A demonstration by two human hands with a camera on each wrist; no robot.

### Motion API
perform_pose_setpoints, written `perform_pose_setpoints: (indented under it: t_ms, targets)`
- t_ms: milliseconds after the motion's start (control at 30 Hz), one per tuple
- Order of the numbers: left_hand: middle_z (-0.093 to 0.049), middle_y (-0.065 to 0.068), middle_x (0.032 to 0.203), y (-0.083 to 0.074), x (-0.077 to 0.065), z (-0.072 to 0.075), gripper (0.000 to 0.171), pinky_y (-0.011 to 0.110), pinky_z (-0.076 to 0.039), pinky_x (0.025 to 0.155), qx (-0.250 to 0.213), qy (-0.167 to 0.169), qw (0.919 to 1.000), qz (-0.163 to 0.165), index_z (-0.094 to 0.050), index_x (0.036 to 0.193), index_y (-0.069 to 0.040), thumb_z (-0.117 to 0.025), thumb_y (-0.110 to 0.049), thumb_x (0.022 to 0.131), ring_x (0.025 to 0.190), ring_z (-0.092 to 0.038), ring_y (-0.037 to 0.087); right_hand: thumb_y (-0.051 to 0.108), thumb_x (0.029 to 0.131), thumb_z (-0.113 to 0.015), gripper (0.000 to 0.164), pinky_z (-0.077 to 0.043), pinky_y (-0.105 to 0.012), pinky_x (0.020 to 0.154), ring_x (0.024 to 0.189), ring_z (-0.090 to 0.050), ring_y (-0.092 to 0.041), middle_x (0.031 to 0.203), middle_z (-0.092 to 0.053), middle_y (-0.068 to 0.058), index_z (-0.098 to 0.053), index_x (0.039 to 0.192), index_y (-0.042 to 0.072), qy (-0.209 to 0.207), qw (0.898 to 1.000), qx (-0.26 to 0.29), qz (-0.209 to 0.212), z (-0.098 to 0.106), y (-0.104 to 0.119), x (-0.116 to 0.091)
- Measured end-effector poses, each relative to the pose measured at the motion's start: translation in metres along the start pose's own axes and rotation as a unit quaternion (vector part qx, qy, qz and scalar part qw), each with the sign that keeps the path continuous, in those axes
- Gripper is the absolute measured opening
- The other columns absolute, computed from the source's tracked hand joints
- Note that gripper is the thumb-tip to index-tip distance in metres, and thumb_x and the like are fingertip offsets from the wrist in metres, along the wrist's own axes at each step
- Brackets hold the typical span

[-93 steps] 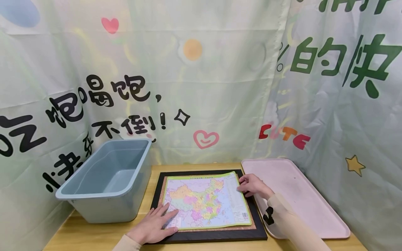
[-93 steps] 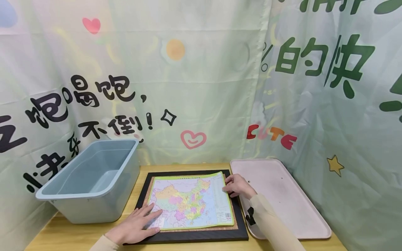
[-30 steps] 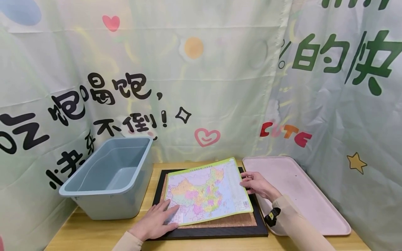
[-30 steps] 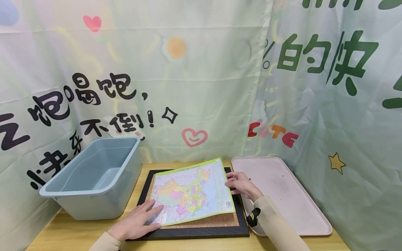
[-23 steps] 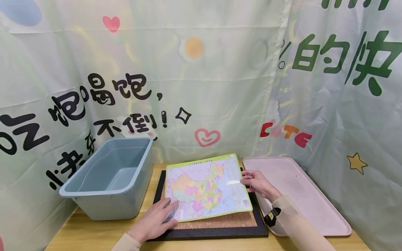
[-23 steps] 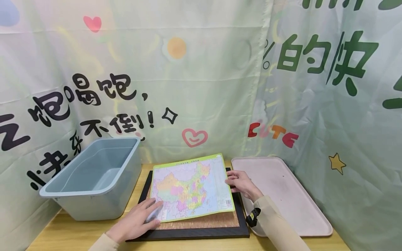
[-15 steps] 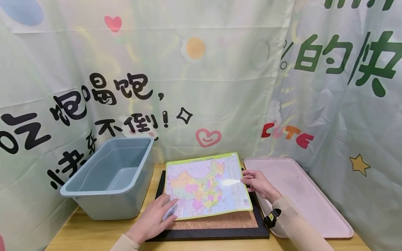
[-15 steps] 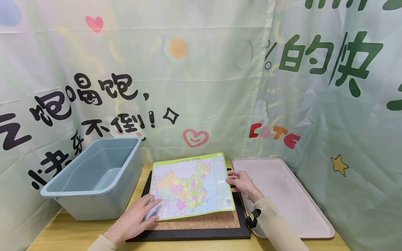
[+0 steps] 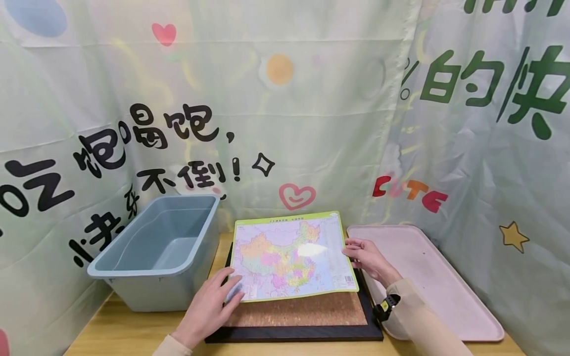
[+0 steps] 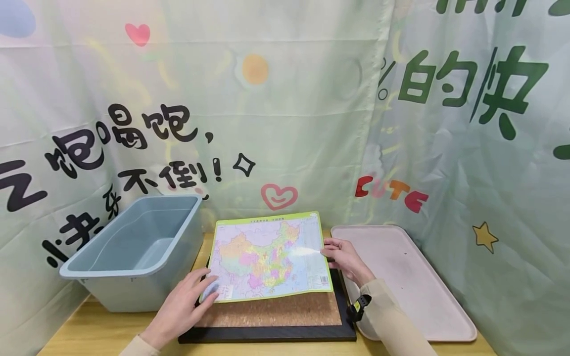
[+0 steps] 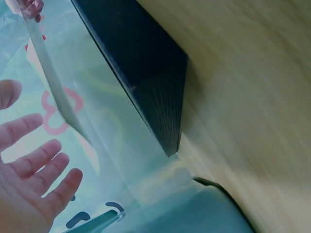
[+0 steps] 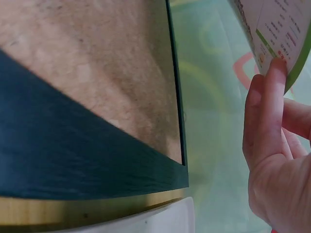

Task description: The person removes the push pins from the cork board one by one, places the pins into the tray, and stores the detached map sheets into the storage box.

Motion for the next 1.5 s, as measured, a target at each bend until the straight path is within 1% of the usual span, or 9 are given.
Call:
perform_pose_setpoints:
  t_ms: [233, 400, 533, 700, 1067, 1167, 1267, 1400, 1500]
  targets:
    - [-0.067, 0.004, 0.107, 0.000, -0.001, 0.019, 0.018, 0.037, -0.056, 0.075, -0.016, -0.081, 0.9953, 0.052, -0.075, 0.102, -0.013, -0.078, -0.018, 0.084, 0.097, -0.064, 0.019, 0.005, 0.097, -0.058, 0.054, -0.055, -0.023, 0.062, 0.080, -0.068, -0.007, 0.093, -0.071, 0.006, -0.035, 0.143, -0.011, 0.004, 1.000, 0.029, 0.000, -0.002, 0.010, 0.001]
    - [-0.067, 0.006, 0.103, -0.003, 0.001, 0.032, 0.019, 0.032, -0.056, 0.075, -0.026, -0.141, 0.9886, 0.047, -0.076, 0.094, -0.007, -0.082, -0.006, 0.077, 0.095, -0.064, 0.017, 0.007, 0.098, -0.058, 0.058, -0.054, -0.023, 0.064, 0.082, -0.068, -0.006, 0.094, -0.071, 0.007, -0.032, 0.146, -0.010, 0.003, 0.999, 0.035, 0.003, -0.005, 0.020, 0.000]
    - [-0.067, 0.009, 0.103, -0.005, 0.000, 0.043, 0.022, 0.017, -0.051, 0.078, -0.048, -0.184, 0.9810, 0.035, -0.077, 0.094, -0.002, -0.082, 0.002, 0.073, 0.093, -0.063, 0.019, 0.009, 0.098, -0.059, 0.059, -0.053, -0.023, 0.063, 0.082, -0.068, -0.007, 0.095, -0.071, 0.007, -0.032, 0.147, -0.009, 0.003, 0.999, 0.039, 0.002, -0.008, 0.027, 0.000]
    - [-0.066, 0.012, 0.106, -0.004, 0.002, 0.058, 0.022, 0.007, -0.044, 0.086, -0.062, -0.201, 0.9773, 0.027, -0.076, 0.097, 0.002, -0.078, 0.003, 0.075, 0.095, -0.063, 0.022, 0.009, 0.098, -0.059, 0.057, -0.055, -0.025, 0.066, 0.084, -0.069, -0.009, 0.100, -0.071, 0.003, -0.033, 0.146, -0.009, 0.014, 0.999, 0.041, 0.011, -0.014, 0.036, 0.002]
    - [-0.068, 0.015, 0.105, 0.017, 0.001, 0.083, 0.018, 0.017, -0.047, 0.079, -0.043, -0.226, 0.9726, 0.036, -0.075, 0.096, 0.005, -0.076, 0.001, 0.079, 0.094, -0.064, 0.026, 0.008, 0.098, -0.059, 0.052, -0.056, -0.025, 0.065, 0.082, -0.070, -0.010, 0.098, -0.072, 0.004, -0.039, 0.143, -0.007, 0.024, 0.997, 0.068, 0.031, -0.042, 0.063, 0.008]
    - [-0.069, 0.015, 0.102, 0.022, 0.001, 0.091, 0.017, 0.023, -0.047, 0.074, -0.038, -0.259, 0.9649, 0.023, -0.075, 0.094, 0.005, -0.074, 0.002, 0.078, 0.090, -0.064, 0.026, 0.007, 0.098, -0.058, 0.051, -0.056, -0.026, 0.065, 0.082, -0.071, -0.011, 0.099, -0.072, 0.002, -0.040, 0.144, -0.007, 0.030, 0.996, 0.075, 0.033, -0.051, 0.071, 0.010]
    - [-0.069, 0.016, 0.098, 0.024, 0.001, 0.097, 0.016, 0.025, -0.045, 0.072, -0.038, -0.301, 0.9530, 0.007, -0.075, 0.091, 0.006, -0.068, -0.007, 0.085, 0.088, -0.062, 0.028, 0.007, 0.098, -0.058, 0.050, -0.057, -0.026, 0.065, 0.082, -0.071, -0.012, 0.099, -0.072, 0.002, -0.041, 0.143, -0.006, 0.030, 0.996, 0.081, 0.035, -0.057, 0.078, 0.012]
    - [-0.069, 0.017, 0.093, 0.023, 0.001, 0.105, 0.037, 0.026, -0.041, 0.070, -0.031, -0.350, 0.9364, -0.008, -0.075, 0.088, 0.006, -0.058, -0.025, 0.096, 0.082, -0.058, 0.031, 0.004, 0.098, -0.057, 0.046, -0.056, -0.026, 0.065, 0.081, -0.071, -0.011, 0.097, -0.073, 0.003, -0.044, 0.141, -0.005, 0.023, 0.995, 0.092, 0.033, -0.062, 0.084, 0.018]
    - [-0.069, 0.018, 0.089, 0.021, 0.001, 0.110, 0.041, 0.027, -0.039, 0.069, -0.028, -0.376, 0.9259, -0.024, -0.075, 0.085, 0.007, -0.056, -0.028, 0.098, 0.077, -0.056, 0.031, 0.003, 0.097, -0.058, 0.045, -0.056, -0.026, 0.064, 0.081, -0.070, -0.011, 0.096, -0.073, 0.003, -0.046, 0.140, -0.005, 0.015, 0.995, 0.092, 0.035, -0.066, 0.091, 0.022]
Point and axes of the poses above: each hand's wrist, its own x-axis towards the middle knuckle, its own z-axis out of the back of the hand, y = z × x, the point moved 4 cm from there along x, towards the middle knuckle
